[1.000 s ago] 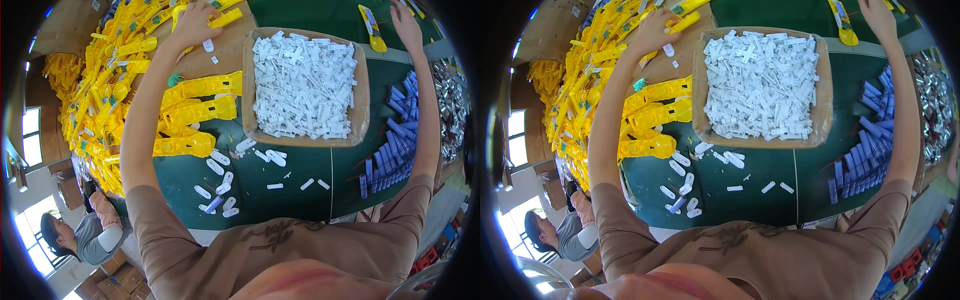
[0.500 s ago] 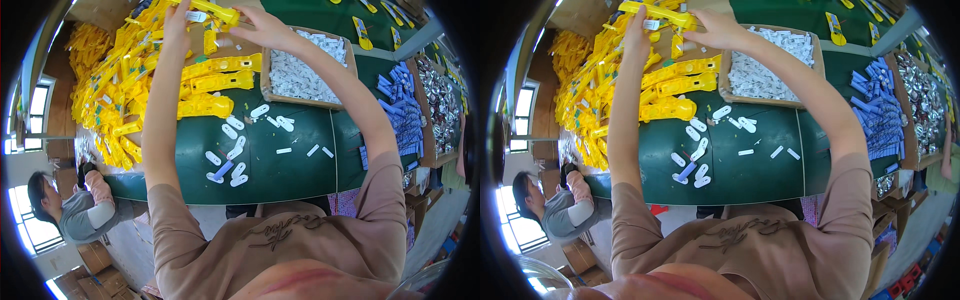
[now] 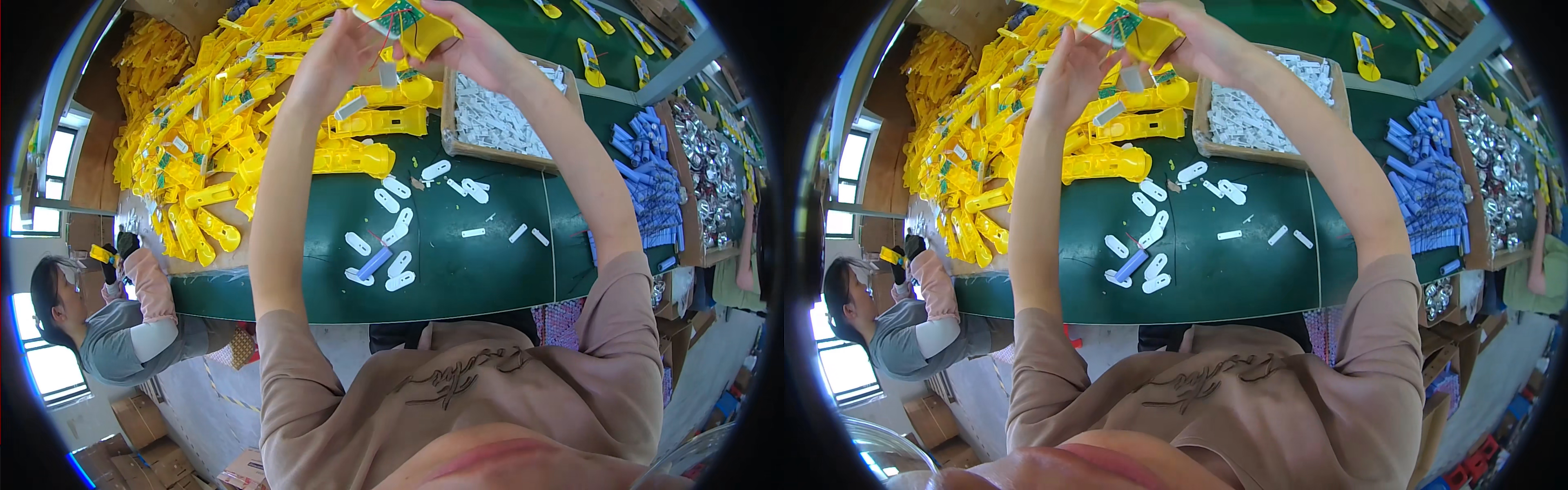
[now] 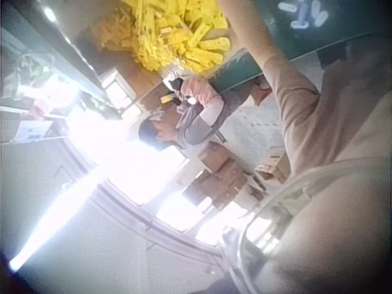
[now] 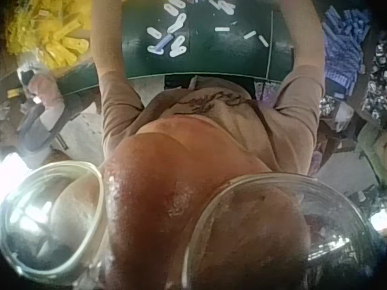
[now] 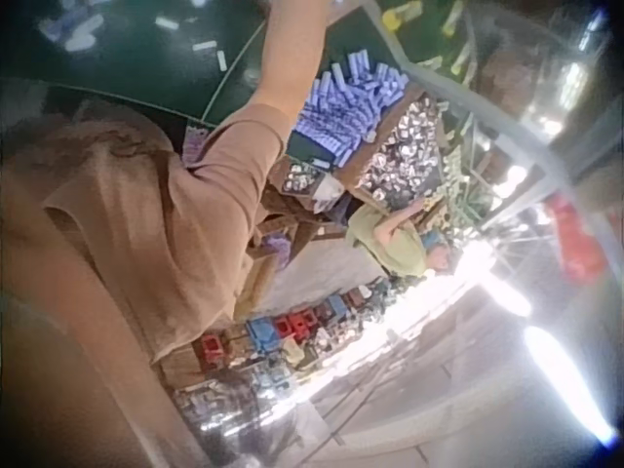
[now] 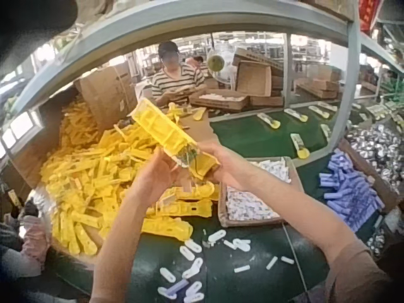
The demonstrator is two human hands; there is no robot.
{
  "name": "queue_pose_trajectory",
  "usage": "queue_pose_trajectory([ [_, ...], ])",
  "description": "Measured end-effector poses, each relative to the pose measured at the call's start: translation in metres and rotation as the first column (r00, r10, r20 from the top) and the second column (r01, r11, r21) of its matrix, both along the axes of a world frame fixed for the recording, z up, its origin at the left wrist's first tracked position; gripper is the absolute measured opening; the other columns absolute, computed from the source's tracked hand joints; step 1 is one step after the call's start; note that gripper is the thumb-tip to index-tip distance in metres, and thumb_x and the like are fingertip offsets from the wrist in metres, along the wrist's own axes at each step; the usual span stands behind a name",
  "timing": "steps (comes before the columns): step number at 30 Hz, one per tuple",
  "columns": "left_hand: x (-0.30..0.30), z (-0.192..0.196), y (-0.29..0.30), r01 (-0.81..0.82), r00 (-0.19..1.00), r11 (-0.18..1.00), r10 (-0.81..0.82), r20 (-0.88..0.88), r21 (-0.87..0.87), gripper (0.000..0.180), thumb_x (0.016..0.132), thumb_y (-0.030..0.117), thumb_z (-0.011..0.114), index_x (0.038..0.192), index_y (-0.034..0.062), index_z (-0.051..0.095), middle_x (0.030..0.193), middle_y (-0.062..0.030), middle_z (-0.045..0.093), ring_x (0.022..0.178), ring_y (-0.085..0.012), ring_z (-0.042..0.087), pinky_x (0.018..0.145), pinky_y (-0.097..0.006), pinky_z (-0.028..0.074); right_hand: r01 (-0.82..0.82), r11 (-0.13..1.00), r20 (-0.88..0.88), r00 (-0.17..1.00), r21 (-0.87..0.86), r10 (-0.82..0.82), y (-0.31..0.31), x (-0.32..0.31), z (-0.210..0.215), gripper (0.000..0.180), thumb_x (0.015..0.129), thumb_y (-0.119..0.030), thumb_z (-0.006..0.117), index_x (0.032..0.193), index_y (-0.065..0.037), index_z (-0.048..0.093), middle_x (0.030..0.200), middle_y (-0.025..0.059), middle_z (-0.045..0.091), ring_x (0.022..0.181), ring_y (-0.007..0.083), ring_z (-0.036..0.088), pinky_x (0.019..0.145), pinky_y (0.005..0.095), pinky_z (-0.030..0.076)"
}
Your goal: The person assembles electronic components by hand, inserting batteries, circuit boards, and electronic wiring into yellow plastic housings.
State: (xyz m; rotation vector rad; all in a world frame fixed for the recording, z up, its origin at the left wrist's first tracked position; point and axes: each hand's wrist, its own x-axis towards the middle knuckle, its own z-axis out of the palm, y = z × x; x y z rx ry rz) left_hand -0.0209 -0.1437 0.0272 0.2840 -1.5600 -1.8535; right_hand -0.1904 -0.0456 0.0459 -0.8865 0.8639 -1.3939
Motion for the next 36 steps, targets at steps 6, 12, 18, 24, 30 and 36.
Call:
queue_pose_trajectory([
  [6, -0.003, 0.032, 0.083, 0.134, 0.971, 0.989, -0.118, -0.208, 0.063, 0.053, 0.094, 0.047, 0.043, 0.132, 0.0100, 0.041, 0.122, -0.0167, 0.055, 0.108, -0.0265, 0.056, 0.092, -0.041, 0.046, -0.248, 0.966, 0.383, 0.887, -0.076, 0.258, 0.070, 0.021, -0.017, 0.063, 0.094, -0.052, 0.036, 0.133, -0.002, 0.037, 0.121, 0.0195, 0.052, 0.104, 0.0310, 0.056, 0.093, 0.0420, 0.042],
  [12, 0.011, 0.025, 0.104, -0.238, 0.968, 0.892, 0.187, -0.166, -0.384, 0.045, 0.098, 0.031, 0.041, 0.133, 0.0022, 0.038, 0.119, -0.0120, 0.055, 0.111, -0.0217, 0.053, 0.094, -0.034, 0.042, -0.156, 0.987, 0.141, 0.977, -0.034, 0.159, 0.152, 0.070, -0.036, 0.050, 0.094, -0.032, 0.050, 0.131, 0.000, 0.039, 0.091, 0.0124, 0.060, 0.069, 0.0156, 0.062, 0.067, 0.0260, 0.050],
  [18, 0.025, 0.012, 0.109, -0.380, 0.919, 0.804, 0.385, -0.087, -0.457, 0.034, 0.100, 0.030, 0.037, 0.117, 0.0027, 0.048, 0.107, -0.0136, 0.062, 0.093, -0.0182, 0.061, 0.085, -0.030, 0.045, 0.224, 0.955, 0.033, 0.975, -0.194, -0.222, 0.196, 0.054, -0.021, 0.041, 0.091, -0.015, 0.053, 0.128, -0.003, 0.040, 0.074, 0.0085, 0.060, 0.057, 0.0123, 0.055, 0.055, 0.0237, 0.044],
  [24, 0.014, -0.030, 0.139, -0.325, 0.928, 0.905, 0.361, 0.089, -0.276, 0.037, 0.100, 0.033, 0.035, 0.110, 0.0020, 0.051, 0.095, -0.0116, 0.064, 0.080, -0.0175, 0.062, 0.073, -0.030, 0.050, 0.350, 0.855, 0.034, 0.930, -0.383, -0.366, 0.181, 0.036, 0.002, 0.030, 0.093, -0.022, 0.051, 0.115, -0.001, 0.052, 0.075, 0.0057, 0.059, 0.063, 0.0105, 0.055, 0.061, 0.0226, 0.044],
  [30, 0.001, -0.056, 0.188, -0.154, 0.959, 0.973, 0.188, 0.210, -0.170, 0.032, 0.099, 0.027, 0.038, 0.110, 0.0005, 0.051, 0.087, -0.0069, 0.060, 0.074, -0.0105, 0.056, 0.068, -0.025, 0.047, 0.305, 0.917, -0.533, 0.747, -0.257, -0.398, 0.151, 0.000, -0.049, 0.037, 0.093, -0.038, 0.050, 0.086, -0.004, 0.063, 0.068, -0.0017, 0.052, 0.059, 0.0040, 0.045, 0.058, 0.0191, 0.039],
  [36, 0.002, -0.080, 0.194, -0.112, 0.933, 0.962, 0.188, 0.308, -0.248, 0.030, 0.098, 0.026, 0.043, 0.110, 0.0005, 0.052, 0.089, -0.0067, 0.060, 0.075, -0.0096, 0.056, 0.066, -0.023, 0.046, 0.502, 0.864, -0.371, 0.797, -0.036, -0.478, 0.152, 0.001, -0.068, 0.041, 0.094, -0.042, 0.048, 0.079, -0.006, 0.061, 0.060, -0.0043, 0.045, 0.054, 0.0036, 0.038, 0.053, 0.0204, 0.034],
])
